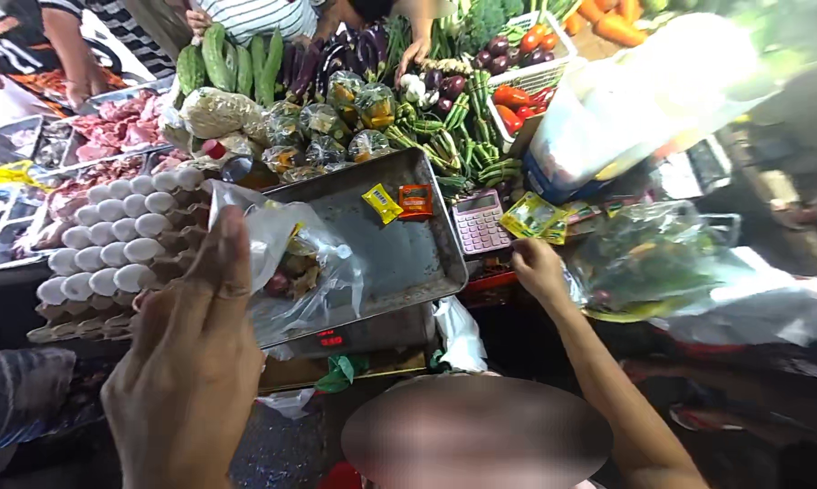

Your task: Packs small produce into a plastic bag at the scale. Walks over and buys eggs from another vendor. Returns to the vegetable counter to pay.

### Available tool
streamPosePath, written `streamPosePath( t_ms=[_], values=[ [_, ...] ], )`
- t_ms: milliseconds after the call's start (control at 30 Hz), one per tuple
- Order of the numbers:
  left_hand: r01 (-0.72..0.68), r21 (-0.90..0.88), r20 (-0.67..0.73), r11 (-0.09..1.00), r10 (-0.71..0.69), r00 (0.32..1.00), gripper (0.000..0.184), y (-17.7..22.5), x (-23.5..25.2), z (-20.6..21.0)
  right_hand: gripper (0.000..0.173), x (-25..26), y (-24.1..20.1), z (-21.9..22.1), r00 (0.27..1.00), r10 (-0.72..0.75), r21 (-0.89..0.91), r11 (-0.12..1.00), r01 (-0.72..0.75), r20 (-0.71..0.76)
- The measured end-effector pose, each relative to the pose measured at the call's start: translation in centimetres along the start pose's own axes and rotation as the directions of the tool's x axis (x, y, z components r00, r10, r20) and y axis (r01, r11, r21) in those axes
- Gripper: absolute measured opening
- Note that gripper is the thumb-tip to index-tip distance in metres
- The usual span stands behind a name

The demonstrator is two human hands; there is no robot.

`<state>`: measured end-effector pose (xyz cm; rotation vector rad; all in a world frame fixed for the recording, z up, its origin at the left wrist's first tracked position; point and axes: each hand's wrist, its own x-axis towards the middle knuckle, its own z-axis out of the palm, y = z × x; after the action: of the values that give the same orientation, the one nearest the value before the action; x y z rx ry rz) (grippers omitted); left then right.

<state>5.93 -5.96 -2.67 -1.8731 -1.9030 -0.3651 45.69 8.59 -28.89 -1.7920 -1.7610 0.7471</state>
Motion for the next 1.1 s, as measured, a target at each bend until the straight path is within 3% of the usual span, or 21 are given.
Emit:
streamPosePath(
  t_ms=[133,200,333,467,567,700,800,900,967,1000,1100],
  values=[
    [-0.067,-0.151,-0.059,0.986,0.059,0.997,0.056,-0.7,0.7,0.0,0.033,0.7,1.7,3.7,0.993,-0.118,-0.125,0.986,0.115,-0.018],
    [-0.108,-0.227,-0.105,0.968,0.086,0.991,0.042,-0.9,0.9,-0.1,0.037,2.1,1.9,4.8,0.980,-0.196,-0.206,0.961,0.185,-0.034],
    [-0.120,-0.439,-0.110,0.891,0.080,0.991,0.018,-1.6,0.5,-0.3,0.052,5.7,2.3,5.5,0.990,-0.137,-0.303,0.945,0.123,-0.026],
    [-0.061,-0.409,-0.072,0.910,0.035,0.997,0.018,-1.8,0.8,-0.4,0.052,7.6,2.5,5.0,0.995,-0.096,-0.321,0.944,0.077,-0.041],
    [-0.030,-0.345,0.009,0.938,0.035,0.999,0.037,-2.2,0.9,-0.4,0.047,8.2,2.7,4.7,0.997,-0.077,-0.327,0.943,0.067,-0.018],
    [-0.027,-0.472,-0.090,0.881,-0.018,0.996,0.025,-1.3,1.3,-0.7,0.040,8.4,2.8,4.1,0.996,-0.092,-0.316,0.945,0.084,-0.010],
    [0.008,-0.521,-0.148,0.853,-0.099,0.984,0.026,-0.9,1.3,-0.9,0.046,7.9,2.4,3.0,0.993,-0.096,-0.322,0.944,0.071,-0.064],
    [0.000,-0.647,-0.160,0.762,-0.135,0.978,0.033,-1.5,0.9,-0.4,0.060,6.9,3.2,1.4,1.000,-0.007,-0.324,0.946,-0.003,-0.029],
    [-0.029,-0.713,-0.160,0.701,-0.122,0.980,0.021,-2.0,0.6,-0.1,0.057,6.5,4.6,0.7,0.999,-0.034,-0.339,0.940,0.037,0.014],
    [-0.047,-0.713,-0.149,0.700,-0.086,0.985,0.008,-2.1,0.6,-0.3,0.054,6.4,5.3,0.6,0.998,-0.058,-0.366,0.928,0.066,0.033],
    [-0.041,-0.564,-0.086,0.825,-0.009,0.996,0.025,-1.4,0.9,-1.0,0.048,6.4,6.7,0.6,0.992,-0.117,-0.451,0.884,0.125,0.046]
  ],
)
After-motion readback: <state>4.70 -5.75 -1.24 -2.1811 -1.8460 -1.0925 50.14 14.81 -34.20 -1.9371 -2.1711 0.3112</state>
